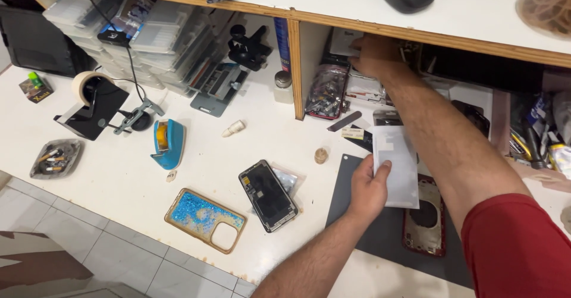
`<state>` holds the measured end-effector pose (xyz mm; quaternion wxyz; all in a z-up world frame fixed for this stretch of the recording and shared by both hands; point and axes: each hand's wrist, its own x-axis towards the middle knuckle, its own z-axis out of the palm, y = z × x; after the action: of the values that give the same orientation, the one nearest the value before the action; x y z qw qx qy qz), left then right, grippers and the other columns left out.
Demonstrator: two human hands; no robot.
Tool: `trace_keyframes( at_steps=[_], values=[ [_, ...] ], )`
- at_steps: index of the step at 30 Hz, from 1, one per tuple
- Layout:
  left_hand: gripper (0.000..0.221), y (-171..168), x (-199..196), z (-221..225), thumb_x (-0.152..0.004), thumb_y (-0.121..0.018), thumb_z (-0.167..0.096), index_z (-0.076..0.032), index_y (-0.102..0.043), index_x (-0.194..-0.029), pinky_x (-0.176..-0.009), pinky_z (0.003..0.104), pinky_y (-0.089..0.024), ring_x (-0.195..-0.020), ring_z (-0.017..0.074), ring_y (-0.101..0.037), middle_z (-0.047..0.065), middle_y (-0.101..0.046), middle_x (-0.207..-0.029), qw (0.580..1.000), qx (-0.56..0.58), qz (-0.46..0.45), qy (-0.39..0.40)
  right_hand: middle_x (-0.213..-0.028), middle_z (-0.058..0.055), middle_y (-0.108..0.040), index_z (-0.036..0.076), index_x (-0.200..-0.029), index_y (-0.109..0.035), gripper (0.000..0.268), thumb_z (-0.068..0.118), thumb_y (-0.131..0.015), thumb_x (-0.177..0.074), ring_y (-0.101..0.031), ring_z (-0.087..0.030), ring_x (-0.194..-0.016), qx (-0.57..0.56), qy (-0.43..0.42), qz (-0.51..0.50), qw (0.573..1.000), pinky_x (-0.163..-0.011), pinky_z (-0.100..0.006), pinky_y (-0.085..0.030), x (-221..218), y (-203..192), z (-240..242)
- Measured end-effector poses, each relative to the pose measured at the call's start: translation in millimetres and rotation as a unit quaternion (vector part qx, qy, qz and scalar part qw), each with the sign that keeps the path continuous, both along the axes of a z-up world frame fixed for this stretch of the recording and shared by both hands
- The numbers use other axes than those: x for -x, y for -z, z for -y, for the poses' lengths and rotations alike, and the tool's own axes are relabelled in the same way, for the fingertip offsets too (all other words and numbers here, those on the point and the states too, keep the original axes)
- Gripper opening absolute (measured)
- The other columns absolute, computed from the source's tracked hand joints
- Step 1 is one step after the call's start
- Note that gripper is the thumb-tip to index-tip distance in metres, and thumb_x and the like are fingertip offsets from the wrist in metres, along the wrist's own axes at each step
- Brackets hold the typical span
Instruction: Cleaning adhesive from a phone chassis and preparing replacement parts on a repair bench.
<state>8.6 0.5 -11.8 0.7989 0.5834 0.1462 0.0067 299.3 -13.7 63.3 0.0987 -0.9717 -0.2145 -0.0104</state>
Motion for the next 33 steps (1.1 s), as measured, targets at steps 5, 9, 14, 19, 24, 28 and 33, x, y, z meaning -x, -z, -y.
trace_keyframes(
  at_steps=[5, 9, 14, 19, 24, 28, 33],
  values=[
    [0.021, 2.3, -1.3, -0.6, -0.095, -0.058, -0.026, -0.012, -0.070, -0.105, -0.084, 0.027, -0.050, -0.093, 0.0121, -0.066, -0.001, -0.073, -0.098, 1.000, -0.019, -0.009, 0.012, -0.107, -0.018, -0.073, 0.008, -0.108, -0.076, 0.020, 0.016, -0.058, -0.106, -0.065, -0.039, -0.102, -0.152, 0.006, 0.065, 0.986, -0.086, -0.048, -0.050, -20.6, 16.2, 6.4],
    [0.016, 7.9, 2.0, 0.5, -0.101, -0.062, -0.020, -0.008, -0.071, -0.107, -0.090, 0.040, -0.051, -0.095, 0.0209, -0.067, 0.013, -0.072, -0.092, 0.999, -0.035, 0.037, 0.003, -0.106, -0.015, -0.073, 0.010, -0.107, -0.074, 0.016, 0.015, -0.059, -0.104, -0.064, -0.035, -0.098, -0.209, 0.050, 0.034, 0.976, -0.082, -0.044, -0.049, -30.9, 21.5, 13.4],
    [0.016, 4.0, 3.2, 0.3, -0.101, -0.062, -0.020, -0.006, -0.070, -0.105, -0.089, 0.040, -0.051, -0.095, 0.0219, -0.067, 0.015, -0.071, -0.092, 0.998, -0.041, 0.044, 0.004, -0.102, -0.007, -0.072, 0.016, -0.102, -0.070, 0.007, 0.013, -0.065, -0.098, -0.060, -0.023, -0.088, -0.382, 0.183, -0.055, 0.904, -0.070, -0.033, -0.048, -38.6, 21.5, 26.1],
    [0.016, -0.3, 4.1, -2.2, -0.101, -0.062, -0.020, -0.006, -0.069, -0.103, -0.087, 0.039, -0.051, -0.091, 0.0210, -0.066, 0.013, -0.071, -0.089, 0.998, -0.037, 0.054, 0.010, -0.100, -0.001, -0.071, 0.020, -0.098, -0.066, 0.011, 0.012, -0.070, -0.093, -0.058, -0.014, -0.080, -0.496, 0.274, -0.119, 0.815, -0.061, -0.024, -0.046, -42.5, 20.8, 34.5],
    [0.019, 3.8, 0.6, -0.7, -0.098, -0.057, -0.024, -0.011, -0.069, -0.103, -0.080, 0.026, -0.050, -0.090, 0.0116, -0.064, -0.001, -0.072, -0.097, 1.000, 0.012, 0.006, 0.020, -0.098, 0.006, -0.070, 0.025, -0.094, -0.062, 0.020, 0.010, -0.074, -0.088, -0.056, -0.006, -0.072, -0.597, 0.353, -0.182, 0.698, -0.051, -0.015, -0.045, -38.6, 16.6, 36.6],
    [0.018, 5.4, 0.4, -0.6, -0.097, -0.057, -0.025, -0.011, -0.069, -0.100, -0.082, 0.027, -0.049, -0.091, 0.0121, -0.063, -0.002, -0.071, -0.096, 1.000, -0.014, 0.008, 0.016, -0.102, 0.000, -0.068, 0.021, -0.101, -0.057, 0.026, 0.001, -0.064, -0.086, -0.053, -0.009, -0.073, -0.649, 0.365, -0.215, 0.632, -0.051, -0.017, -0.041, -31.7, 17.1, 43.5],
    [0.019, 2.7, 0.7, -1.5, -0.097, -0.057, -0.025, -0.011, -0.069, -0.102, -0.081, 0.027, -0.049, -0.091, 0.0124, -0.064, -0.002, -0.071, -0.096, 1.000, -0.016, 0.004, 0.020, -0.108, 0.001, -0.068, 0.021, -0.108, -0.061, 0.029, 0.003, -0.071, -0.088, -0.057, -0.008, -0.082, -0.644, 0.373, -0.215, 0.633, -0.058, -0.017, -0.047, -23.3, 9.7, 45.4]
  ],
)
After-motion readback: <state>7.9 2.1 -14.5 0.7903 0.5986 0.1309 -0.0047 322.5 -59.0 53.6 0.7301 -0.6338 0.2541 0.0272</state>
